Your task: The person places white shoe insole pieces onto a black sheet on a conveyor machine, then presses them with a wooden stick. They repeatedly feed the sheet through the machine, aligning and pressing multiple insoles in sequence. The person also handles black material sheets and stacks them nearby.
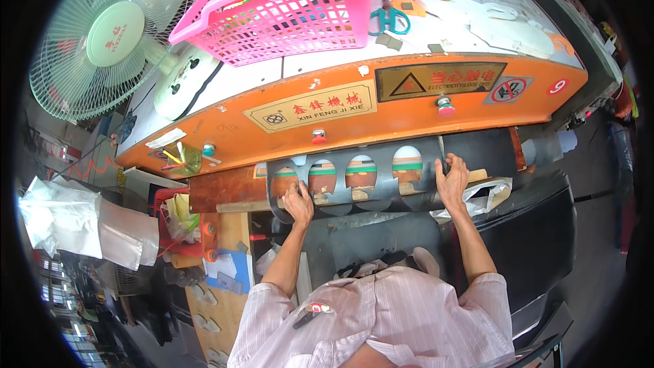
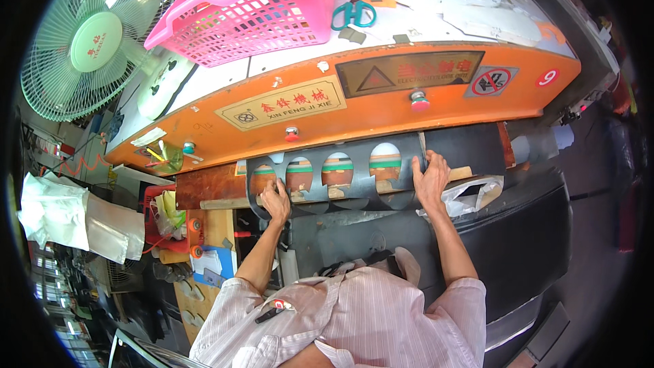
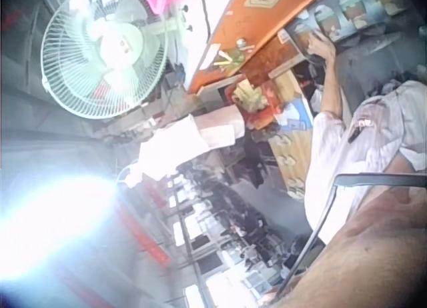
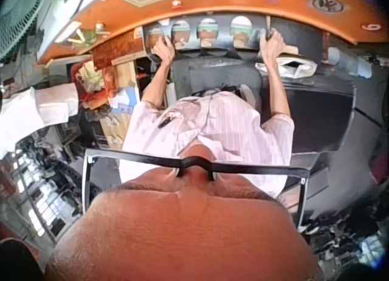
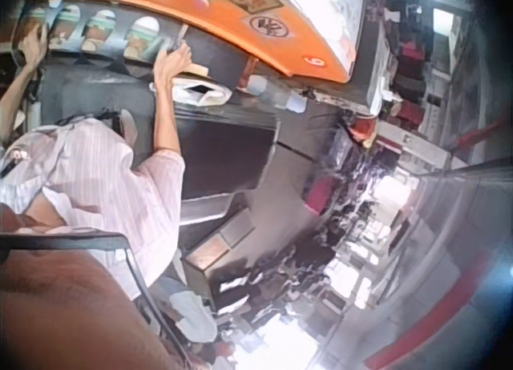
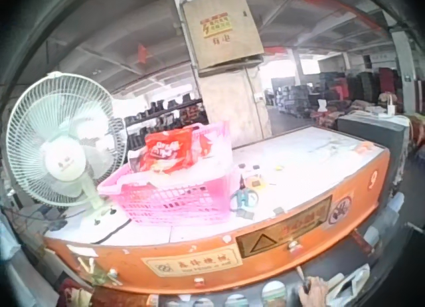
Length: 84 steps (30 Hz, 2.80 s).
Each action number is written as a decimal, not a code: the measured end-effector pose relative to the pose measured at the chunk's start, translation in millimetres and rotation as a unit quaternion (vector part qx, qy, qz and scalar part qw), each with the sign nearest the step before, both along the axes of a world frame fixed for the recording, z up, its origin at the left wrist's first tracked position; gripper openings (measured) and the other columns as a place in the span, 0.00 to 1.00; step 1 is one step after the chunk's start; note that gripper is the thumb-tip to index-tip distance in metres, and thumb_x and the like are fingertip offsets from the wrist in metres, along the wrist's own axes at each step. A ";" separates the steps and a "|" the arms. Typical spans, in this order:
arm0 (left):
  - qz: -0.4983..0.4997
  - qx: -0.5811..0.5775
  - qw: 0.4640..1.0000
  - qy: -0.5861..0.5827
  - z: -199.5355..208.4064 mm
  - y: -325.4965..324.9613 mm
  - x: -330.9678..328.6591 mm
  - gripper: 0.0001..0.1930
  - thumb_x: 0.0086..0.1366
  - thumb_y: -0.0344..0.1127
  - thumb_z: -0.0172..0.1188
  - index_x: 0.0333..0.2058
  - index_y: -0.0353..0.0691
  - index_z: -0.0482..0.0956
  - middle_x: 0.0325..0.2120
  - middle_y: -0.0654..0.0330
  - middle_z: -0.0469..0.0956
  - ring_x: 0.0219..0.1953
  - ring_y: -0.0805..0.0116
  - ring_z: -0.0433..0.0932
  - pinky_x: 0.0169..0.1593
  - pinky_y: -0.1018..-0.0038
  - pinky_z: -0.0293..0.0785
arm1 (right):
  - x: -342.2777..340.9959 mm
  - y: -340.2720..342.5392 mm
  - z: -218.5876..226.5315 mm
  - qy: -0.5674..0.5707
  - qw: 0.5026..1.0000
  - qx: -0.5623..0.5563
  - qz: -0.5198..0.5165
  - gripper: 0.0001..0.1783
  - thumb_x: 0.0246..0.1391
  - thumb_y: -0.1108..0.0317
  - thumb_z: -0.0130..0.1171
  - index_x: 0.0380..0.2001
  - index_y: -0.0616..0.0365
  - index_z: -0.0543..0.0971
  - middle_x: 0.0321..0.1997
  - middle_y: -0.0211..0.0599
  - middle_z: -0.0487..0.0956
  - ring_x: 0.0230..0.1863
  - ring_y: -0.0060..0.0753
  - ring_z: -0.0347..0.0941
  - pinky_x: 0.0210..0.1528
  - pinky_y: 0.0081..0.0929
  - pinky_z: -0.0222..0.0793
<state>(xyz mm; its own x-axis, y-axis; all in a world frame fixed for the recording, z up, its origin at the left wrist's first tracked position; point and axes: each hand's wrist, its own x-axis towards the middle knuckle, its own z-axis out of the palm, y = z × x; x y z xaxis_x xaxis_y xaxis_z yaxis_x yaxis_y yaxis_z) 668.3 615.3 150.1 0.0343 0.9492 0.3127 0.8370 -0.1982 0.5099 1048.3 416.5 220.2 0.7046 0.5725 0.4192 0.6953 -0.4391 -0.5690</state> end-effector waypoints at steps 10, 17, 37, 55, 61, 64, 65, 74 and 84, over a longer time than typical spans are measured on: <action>-0.029 -0.043 0.998 -0.039 -6.2 8.7 -11.7 0.17 0.73 0.43 0.56 0.35 0.32 0.81 0.32 0.36 0.82 0.38 0.33 0.81 0.45 0.44 0.73 | -3.4 -15.7 -44.3 0.039 0.999 0.007 -0.026 0.20 0.67 0.55 0.58 0.46 0.64 0.80 0.41 0.58 0.85 0.45 0.63 0.78 0.56 0.50 0.67; -0.062 -0.064 0.990 -0.110 -9.9 -7.1 -27.5 0.16 0.72 0.40 0.57 0.40 0.29 0.82 0.34 0.35 0.82 0.39 0.32 0.82 0.45 0.46 0.75 | -13.3 -30.2 -57.4 0.017 0.999 -0.036 -0.026 0.21 0.67 0.56 0.58 0.47 0.66 0.80 0.43 0.61 0.85 0.46 0.66 0.79 0.56 0.51 0.68; -0.271 -0.096 0.957 -0.031 21.2 -121.9 13.7 0.31 0.67 0.28 0.53 0.69 0.29 0.62 0.70 0.43 0.64 0.75 0.44 0.58 0.76 0.50 0.50 | -223.9 -11.6 -29.5 0.070 0.966 -0.108 0.226 0.38 0.37 0.58 0.79 0.52 0.64 0.80 0.51 0.47 0.80 0.56 0.50 0.70 0.59 0.46 0.63; -0.156 -0.037 0.979 -0.128 30.1 -212.9 -66.6 0.10 0.63 0.23 0.61 0.44 0.32 0.81 0.41 0.49 0.81 0.47 0.49 0.78 0.55 0.60 0.73 | -105.5 -81.7 -27.6 0.007 0.958 -0.084 0.274 0.36 0.35 0.63 0.79 0.50 0.64 0.79 0.49 0.43 0.78 0.54 0.49 0.71 0.57 0.44 0.66; -0.143 -0.100 0.960 -0.218 3.5 -246.2 -66.8 0.08 0.61 0.25 0.63 0.40 0.35 0.83 0.32 0.52 0.81 0.35 0.56 0.82 0.41 0.65 0.77 | -83.2 -39.8 -34.5 -0.033 0.963 -0.026 0.268 0.35 0.36 0.63 0.78 0.50 0.64 0.78 0.49 0.47 0.77 0.53 0.52 0.72 0.56 0.47 0.66; -0.139 0.010 0.988 -0.060 -16.6 -213.6 -43.0 0.05 0.63 0.30 0.65 0.37 0.39 0.85 0.24 0.57 0.81 0.25 0.56 0.79 0.33 0.63 0.72 | -68.0 -7.9 -29.7 -0.028 0.962 -0.013 0.272 0.33 0.40 0.61 0.77 0.50 0.64 0.78 0.50 0.48 0.77 0.53 0.54 0.72 0.57 0.47 0.66; -0.134 0.060 0.986 -0.072 -20.9 -201.1 -34.5 0.02 0.64 0.30 0.65 0.33 0.40 0.85 0.20 0.57 0.80 0.23 0.56 0.78 0.33 0.62 0.72 | -63.2 -0.2 -23.4 -0.047 0.966 0.002 0.255 0.32 0.42 0.61 0.77 0.49 0.64 0.78 0.50 0.48 0.78 0.53 0.53 0.72 0.57 0.47 0.66; -0.159 0.001 0.987 -0.021 -12.6 -101.2 15.3 0.13 0.71 0.35 0.58 0.28 0.36 0.81 0.23 0.46 0.80 0.28 0.43 0.79 0.38 0.51 0.71 | 2.9 76.5 106.8 -0.037 0.962 0.205 0.179 0.08 0.63 0.73 0.62 0.32 0.63 0.75 0.29 0.40 0.72 0.31 0.39 0.68 0.38 0.34 0.68; -0.129 -0.041 0.989 -0.055 3.0 -17.4 63.4 0.15 0.73 0.40 0.54 0.33 0.35 0.82 0.30 0.40 0.82 0.36 0.37 0.80 0.44 0.47 0.73 | -13.4 -4.9 35.7 0.004 0.978 0.055 0.199 0.09 0.53 0.69 0.66 0.37 0.59 0.82 0.32 0.36 0.81 0.40 0.46 0.78 0.47 0.44 0.71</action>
<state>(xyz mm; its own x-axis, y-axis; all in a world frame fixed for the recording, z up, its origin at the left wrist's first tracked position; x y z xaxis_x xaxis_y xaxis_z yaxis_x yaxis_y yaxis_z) 731.7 597.9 153.1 0.2494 0.9356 0.2501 0.7027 -0.3525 0.6180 1035.0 411.6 255.8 0.4392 0.7534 0.4894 0.7936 -0.0701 -0.6044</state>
